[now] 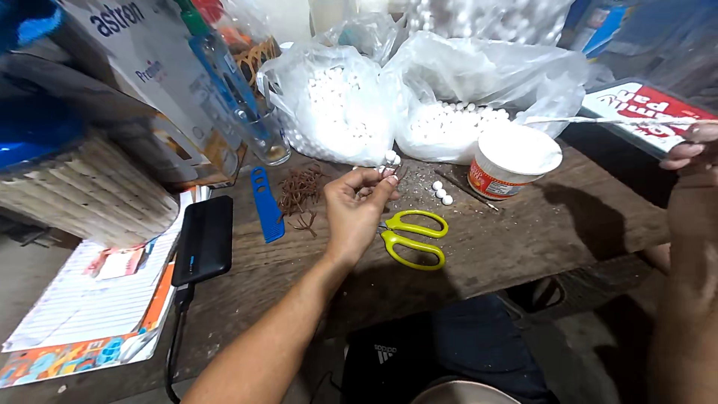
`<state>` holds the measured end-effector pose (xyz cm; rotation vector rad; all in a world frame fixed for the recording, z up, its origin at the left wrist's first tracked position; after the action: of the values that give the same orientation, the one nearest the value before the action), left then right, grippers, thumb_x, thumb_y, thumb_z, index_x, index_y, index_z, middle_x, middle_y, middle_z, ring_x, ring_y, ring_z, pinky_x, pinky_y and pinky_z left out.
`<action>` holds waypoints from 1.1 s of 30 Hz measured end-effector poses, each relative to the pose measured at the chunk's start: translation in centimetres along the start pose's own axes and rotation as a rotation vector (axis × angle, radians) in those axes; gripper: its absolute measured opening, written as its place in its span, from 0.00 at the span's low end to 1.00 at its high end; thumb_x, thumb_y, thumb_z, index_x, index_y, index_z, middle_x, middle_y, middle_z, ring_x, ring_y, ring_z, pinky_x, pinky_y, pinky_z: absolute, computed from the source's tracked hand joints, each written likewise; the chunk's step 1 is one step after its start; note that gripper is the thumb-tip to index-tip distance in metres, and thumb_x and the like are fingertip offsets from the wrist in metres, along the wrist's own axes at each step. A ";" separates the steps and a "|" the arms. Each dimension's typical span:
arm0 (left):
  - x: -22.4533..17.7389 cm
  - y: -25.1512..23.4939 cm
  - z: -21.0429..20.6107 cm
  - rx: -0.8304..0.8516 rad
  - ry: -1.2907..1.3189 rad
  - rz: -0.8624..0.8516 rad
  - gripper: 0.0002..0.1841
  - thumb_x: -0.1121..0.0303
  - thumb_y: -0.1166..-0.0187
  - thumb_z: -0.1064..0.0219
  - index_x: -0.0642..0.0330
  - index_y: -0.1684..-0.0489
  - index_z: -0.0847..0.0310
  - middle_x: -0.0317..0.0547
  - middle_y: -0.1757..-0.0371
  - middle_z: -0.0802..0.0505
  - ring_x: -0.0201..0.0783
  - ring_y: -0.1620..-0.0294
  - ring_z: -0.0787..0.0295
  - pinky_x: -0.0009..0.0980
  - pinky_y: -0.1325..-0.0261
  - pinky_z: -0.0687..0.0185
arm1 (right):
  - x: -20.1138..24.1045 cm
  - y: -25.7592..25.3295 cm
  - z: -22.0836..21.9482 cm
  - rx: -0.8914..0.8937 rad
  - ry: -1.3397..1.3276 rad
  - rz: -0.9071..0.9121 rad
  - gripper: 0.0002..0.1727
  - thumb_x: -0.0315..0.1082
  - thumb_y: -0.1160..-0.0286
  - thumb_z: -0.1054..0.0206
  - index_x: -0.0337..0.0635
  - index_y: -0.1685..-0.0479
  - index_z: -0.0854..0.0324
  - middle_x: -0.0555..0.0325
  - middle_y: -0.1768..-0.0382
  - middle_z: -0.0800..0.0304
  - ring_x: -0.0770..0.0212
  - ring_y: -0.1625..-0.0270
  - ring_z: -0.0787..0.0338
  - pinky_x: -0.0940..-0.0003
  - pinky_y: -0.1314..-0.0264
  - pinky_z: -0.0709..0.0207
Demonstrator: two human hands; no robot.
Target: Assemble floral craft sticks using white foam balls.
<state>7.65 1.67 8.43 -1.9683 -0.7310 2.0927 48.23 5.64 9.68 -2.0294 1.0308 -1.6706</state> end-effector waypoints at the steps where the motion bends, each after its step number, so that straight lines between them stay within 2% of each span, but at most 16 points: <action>1: 0.0 0.1 -0.1 0.001 -0.007 0.001 0.05 0.82 0.25 0.30 0.63 0.66 0.14 0.33 0.70 0.07 0.21 0.74 0.11 0.19 0.67 0.12 | -0.3 0.8 -0.7 0.004 -0.070 -0.076 0.18 0.29 0.07 0.58 0.45 0.52 0.19 0.70 0.65 0.08 0.74 0.66 0.09 0.80 0.57 0.13; 3: 0.0 0.1 -0.4 0.014 -0.018 -0.008 0.05 0.83 0.26 0.29 0.64 0.66 0.15 0.32 0.71 0.08 0.21 0.74 0.12 0.18 0.67 0.13 | 0.0 2.5 -3.6 -0.010 -0.141 -0.207 0.22 0.31 0.05 0.62 0.50 0.55 0.18 0.73 0.67 0.08 0.77 0.67 0.10 0.84 0.59 0.15; 5: 0.0 0.2 -0.6 0.030 -0.025 -0.016 0.05 0.84 0.26 0.29 0.65 0.65 0.15 0.32 0.72 0.07 0.20 0.75 0.12 0.18 0.67 0.13 | 0.7 4.1 -7.0 0.020 -0.149 -0.276 0.23 0.30 0.07 0.61 0.52 0.60 0.17 0.75 0.69 0.08 0.79 0.68 0.11 0.85 0.62 0.16; 8: 0.0 0.2 -0.6 0.037 -0.022 -0.015 0.04 0.84 0.26 0.30 0.65 0.65 0.15 0.32 0.71 0.07 0.19 0.74 0.12 0.17 0.67 0.14 | 1.0 5.5 -10.5 0.122 -0.181 -0.279 0.23 0.28 0.09 0.58 0.50 0.61 0.14 0.74 0.69 0.07 0.78 0.69 0.10 0.84 0.63 0.14; 11: -0.1 0.3 -0.6 0.039 -0.016 -0.021 0.05 0.85 0.26 0.30 0.66 0.64 0.14 0.32 0.70 0.07 0.20 0.74 0.11 0.18 0.66 0.12 | 0.5 6.0 -12.2 0.167 -0.208 -0.285 0.21 0.27 0.11 0.55 0.49 0.59 0.12 0.72 0.69 0.06 0.76 0.69 0.09 0.81 0.62 0.13; 15: -0.2 0.3 -0.6 0.041 -0.024 -0.037 0.05 0.85 0.26 0.30 0.65 0.65 0.14 0.33 0.70 0.07 0.19 0.74 0.12 0.16 0.67 0.14 | 0.2 6.0 -12.9 0.187 -0.208 -0.277 0.19 0.26 0.12 0.52 0.48 0.59 0.12 0.70 0.69 0.06 0.75 0.68 0.08 0.79 0.61 0.12; 33: -0.5 0.3 -0.5 0.031 -0.057 -0.067 0.03 0.84 0.26 0.30 0.68 0.65 0.15 0.34 0.71 0.08 0.19 0.74 0.12 0.16 0.66 0.14 | 1.1 6.1 -12.6 0.182 -0.151 -0.204 0.20 0.25 0.13 0.52 0.47 0.59 0.11 0.70 0.69 0.05 0.74 0.69 0.07 0.78 0.61 0.11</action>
<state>8.28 1.37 8.73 -1.8496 -0.7599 2.1155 34.39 3.15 9.90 -2.1586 0.6165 -1.6100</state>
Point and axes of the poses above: each hand's wrist, its own y-axis away from the middle knuckle, its own z-axis out of the back of the hand, x = y × z, the point moved 9 cm from there along -y, towards the middle knuckle
